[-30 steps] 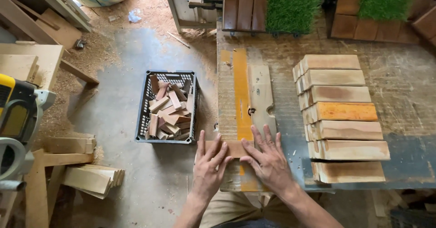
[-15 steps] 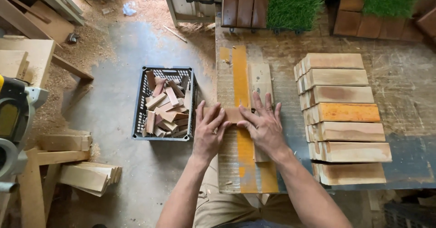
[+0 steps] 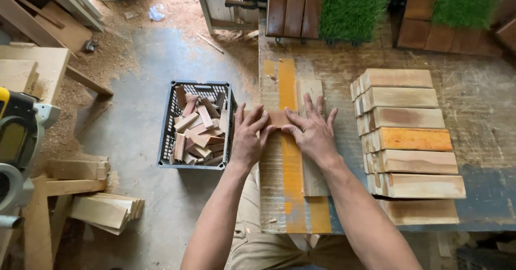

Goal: The person is sorting and stacking small rectangular wooden blocks on a workbench, likely preparing them for assembly into decorative panels.

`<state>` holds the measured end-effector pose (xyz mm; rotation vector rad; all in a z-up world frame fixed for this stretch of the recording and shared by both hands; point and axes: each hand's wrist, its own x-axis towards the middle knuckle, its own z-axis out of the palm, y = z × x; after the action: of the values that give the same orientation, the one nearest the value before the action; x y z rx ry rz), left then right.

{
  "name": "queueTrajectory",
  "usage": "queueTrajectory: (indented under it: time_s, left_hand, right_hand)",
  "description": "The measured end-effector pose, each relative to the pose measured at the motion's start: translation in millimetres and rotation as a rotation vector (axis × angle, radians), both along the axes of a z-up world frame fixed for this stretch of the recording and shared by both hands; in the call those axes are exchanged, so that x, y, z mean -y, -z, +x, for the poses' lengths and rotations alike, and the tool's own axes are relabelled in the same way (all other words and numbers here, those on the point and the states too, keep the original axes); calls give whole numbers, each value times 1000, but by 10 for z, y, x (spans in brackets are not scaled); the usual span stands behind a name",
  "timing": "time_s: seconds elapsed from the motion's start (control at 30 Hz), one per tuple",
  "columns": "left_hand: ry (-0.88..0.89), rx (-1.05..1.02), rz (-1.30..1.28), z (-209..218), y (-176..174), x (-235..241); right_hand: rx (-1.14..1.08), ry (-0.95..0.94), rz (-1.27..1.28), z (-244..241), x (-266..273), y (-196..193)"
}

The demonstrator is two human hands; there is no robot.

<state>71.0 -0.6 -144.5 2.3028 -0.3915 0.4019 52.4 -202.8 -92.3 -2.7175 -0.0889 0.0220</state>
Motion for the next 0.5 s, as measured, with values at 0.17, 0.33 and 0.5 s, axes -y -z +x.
queueTrajectory:
  time_s: [0.17, 0.33, 0.5]
  left_hand:
    - [-55, -144, 308, 477, -179, 143]
    - [-74, -256, 426, 963, -122, 291]
    - [-31, -270, 424, 914, -18, 253]
  right_hand:
    - [-83, 66, 12, 458, -38, -52]
    - [-132, 136, -29, 653, -166, -232]
    - [138, 115, 117, 26, -272, -373]
